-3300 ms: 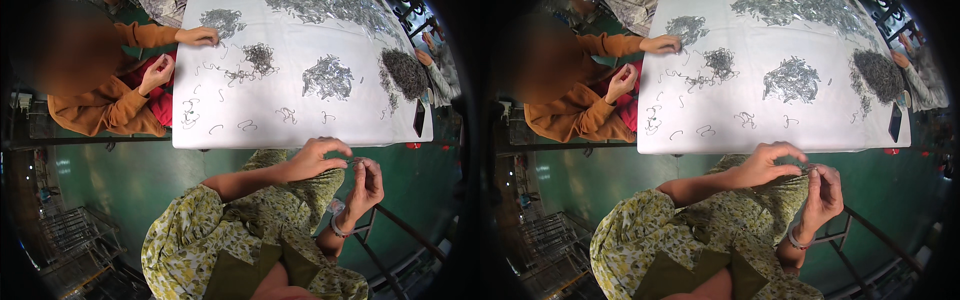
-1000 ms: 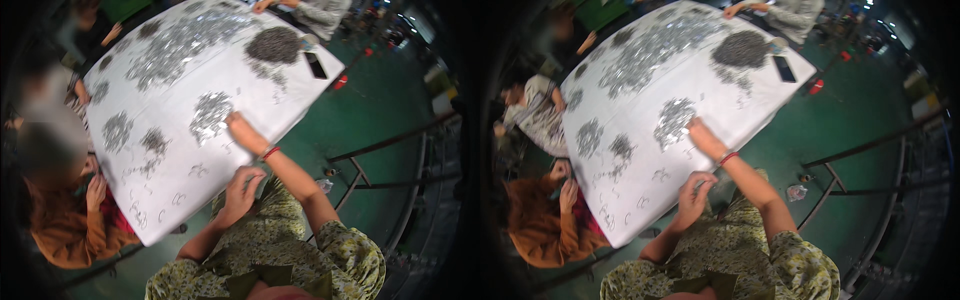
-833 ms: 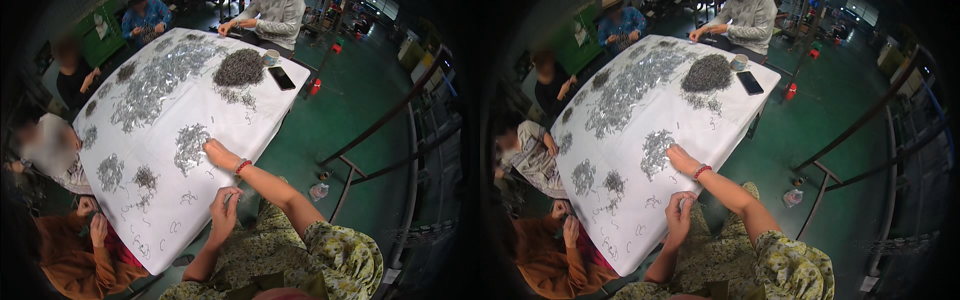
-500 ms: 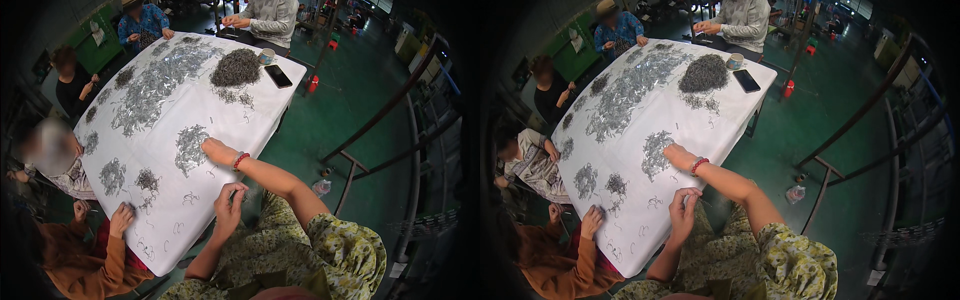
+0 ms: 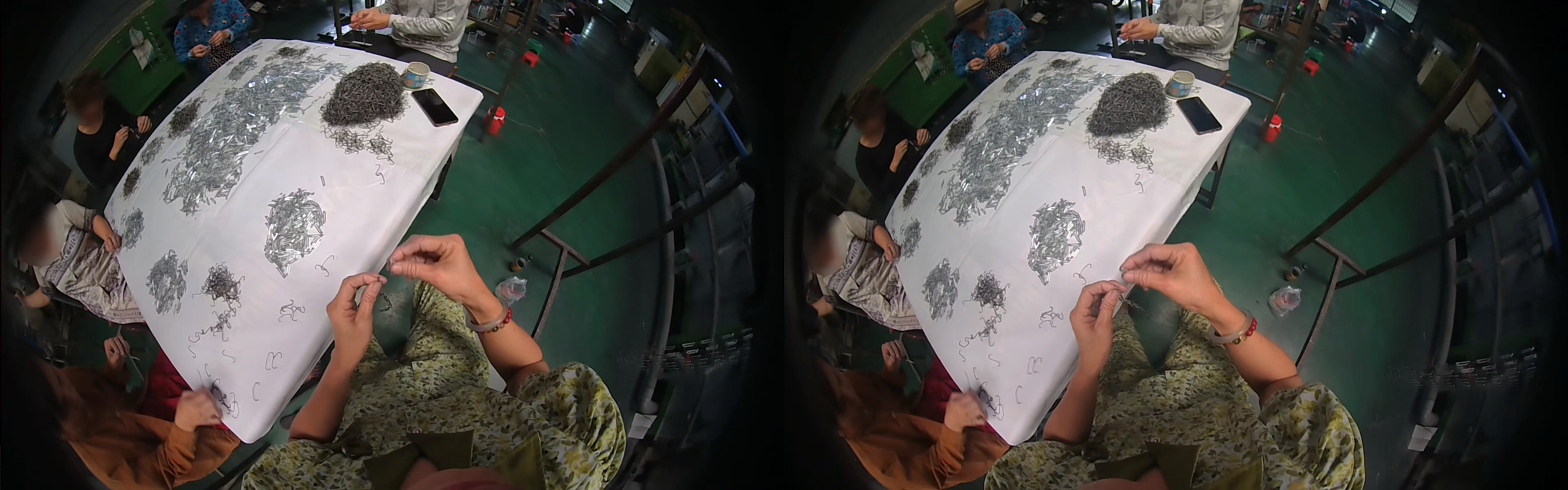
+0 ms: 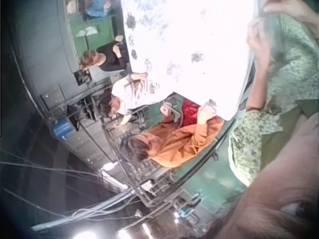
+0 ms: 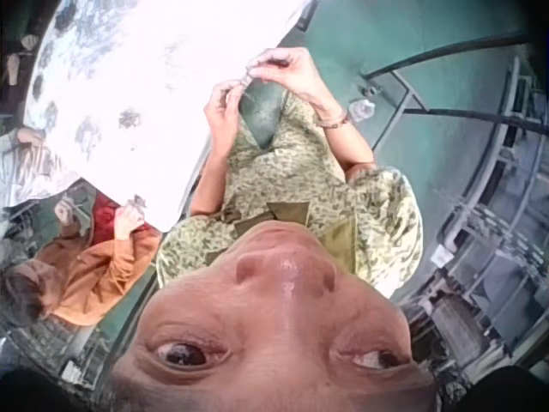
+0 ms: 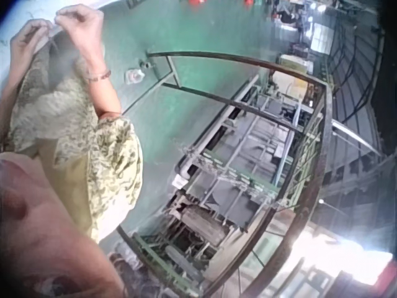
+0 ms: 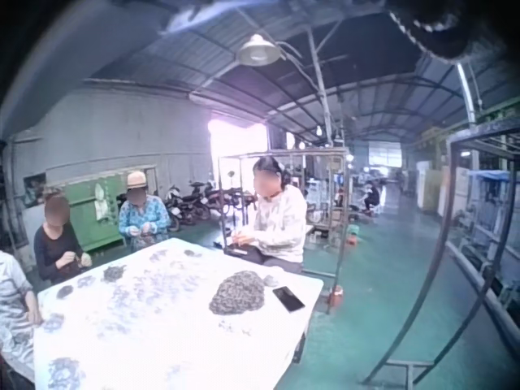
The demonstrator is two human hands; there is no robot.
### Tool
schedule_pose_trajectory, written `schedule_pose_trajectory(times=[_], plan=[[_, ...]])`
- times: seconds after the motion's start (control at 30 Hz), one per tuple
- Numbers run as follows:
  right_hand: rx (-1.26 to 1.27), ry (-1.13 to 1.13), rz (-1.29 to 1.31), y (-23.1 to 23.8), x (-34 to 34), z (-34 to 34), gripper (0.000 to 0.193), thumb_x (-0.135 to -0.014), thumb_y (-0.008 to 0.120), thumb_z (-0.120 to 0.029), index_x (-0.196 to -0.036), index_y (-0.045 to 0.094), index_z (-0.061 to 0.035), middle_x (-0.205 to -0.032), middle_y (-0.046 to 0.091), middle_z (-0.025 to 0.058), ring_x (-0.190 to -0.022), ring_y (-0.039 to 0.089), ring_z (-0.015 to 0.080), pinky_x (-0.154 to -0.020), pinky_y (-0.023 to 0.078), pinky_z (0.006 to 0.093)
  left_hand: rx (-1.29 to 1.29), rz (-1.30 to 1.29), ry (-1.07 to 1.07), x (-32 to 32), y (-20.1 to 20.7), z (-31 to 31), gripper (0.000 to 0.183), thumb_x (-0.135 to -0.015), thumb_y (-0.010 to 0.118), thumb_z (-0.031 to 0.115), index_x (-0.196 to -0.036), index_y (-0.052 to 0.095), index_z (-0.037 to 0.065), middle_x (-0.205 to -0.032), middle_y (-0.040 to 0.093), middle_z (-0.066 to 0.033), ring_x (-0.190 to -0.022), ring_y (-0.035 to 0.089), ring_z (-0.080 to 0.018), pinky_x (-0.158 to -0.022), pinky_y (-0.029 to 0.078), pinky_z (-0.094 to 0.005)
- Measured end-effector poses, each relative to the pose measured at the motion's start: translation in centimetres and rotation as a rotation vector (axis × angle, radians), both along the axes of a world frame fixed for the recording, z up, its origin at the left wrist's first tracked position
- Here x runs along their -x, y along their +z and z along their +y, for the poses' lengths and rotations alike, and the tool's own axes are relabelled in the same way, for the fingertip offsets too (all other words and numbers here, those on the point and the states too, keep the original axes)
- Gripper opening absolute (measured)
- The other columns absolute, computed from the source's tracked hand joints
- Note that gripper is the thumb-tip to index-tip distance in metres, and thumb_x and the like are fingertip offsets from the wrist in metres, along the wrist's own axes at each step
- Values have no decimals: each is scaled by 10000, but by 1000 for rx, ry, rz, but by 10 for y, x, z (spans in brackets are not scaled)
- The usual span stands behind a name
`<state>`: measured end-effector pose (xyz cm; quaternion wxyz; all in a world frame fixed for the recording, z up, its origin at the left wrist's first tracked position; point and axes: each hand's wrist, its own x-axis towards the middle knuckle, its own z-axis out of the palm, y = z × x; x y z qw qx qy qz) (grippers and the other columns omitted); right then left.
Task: The person sits at a table and repeatedly picks up small metal hooks and wire pieces, then joins them by hand. The person occasionally hangs the assembled hooks on a nearby metal rack.
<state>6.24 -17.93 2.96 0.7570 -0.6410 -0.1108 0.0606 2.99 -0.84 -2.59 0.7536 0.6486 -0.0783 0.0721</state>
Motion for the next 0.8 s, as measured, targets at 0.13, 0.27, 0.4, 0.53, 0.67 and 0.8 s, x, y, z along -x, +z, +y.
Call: schedule_pose_trajectory(times=[0.13,0.27,0.4,0.53,0.67,0.8], plan=[[212,-33,-196,-7,18,0,141,-796,734,-3,-934,710,14,-873,665,43,-773,615,70,-655,492,199,45,30,-15,0,5,-5,83,-924,593,10,-995,596,-31,-947,644,-54,-897,575,-96,-830,465,-237],[183,-114,-143,-6,19,8,137,-796,727,9,-932,709,8,-856,661,38,-791,616,71,-675,495,201,3,21,-9,-1,1,-7,92,-924,597,16,-999,605,-38,-950,639,-48,-905,570,-90,-828,466,-233],[196,-125,-221,-7,18,9,120,-799,713,29,-917,698,18,-860,656,38,-790,615,70,-667,492,192,4,17,-14,-2,-1,-6,86,-924,595,14,-989,611,-40,-954,642,-48,-900,572,-91,-821,472,-234],[164,-97,-228,-7,18,12,106,-794,697,61,-894,681,28,-888,650,45,-792,615,72,-663,490,188,-83,37,-2,-3,3,-4,85,-924,590,9,-990,611,-40,-951,647,-50,-883,578,-91,-807,479,-238],[37,-33,-110,-5,15,19,116,-791,681,88,-892,669,34,-907,642,44,-769,606,66,-651,488,189,19,52,35,-6,4,-3,81,-922,596,24,-981,612,-28,-925,656,-54,-864,588,-89,-783,481,-232],[101,-116,-108,2,18,18,124,-805,677,77,-924,659,44,-862,626,44,-715,586,71,-619,469,190,-129,-25,28,-3,15,0,98,-907,599,46,-978,624,-17,-905,661,-54,-863,591,-98,-782,476,-253]])
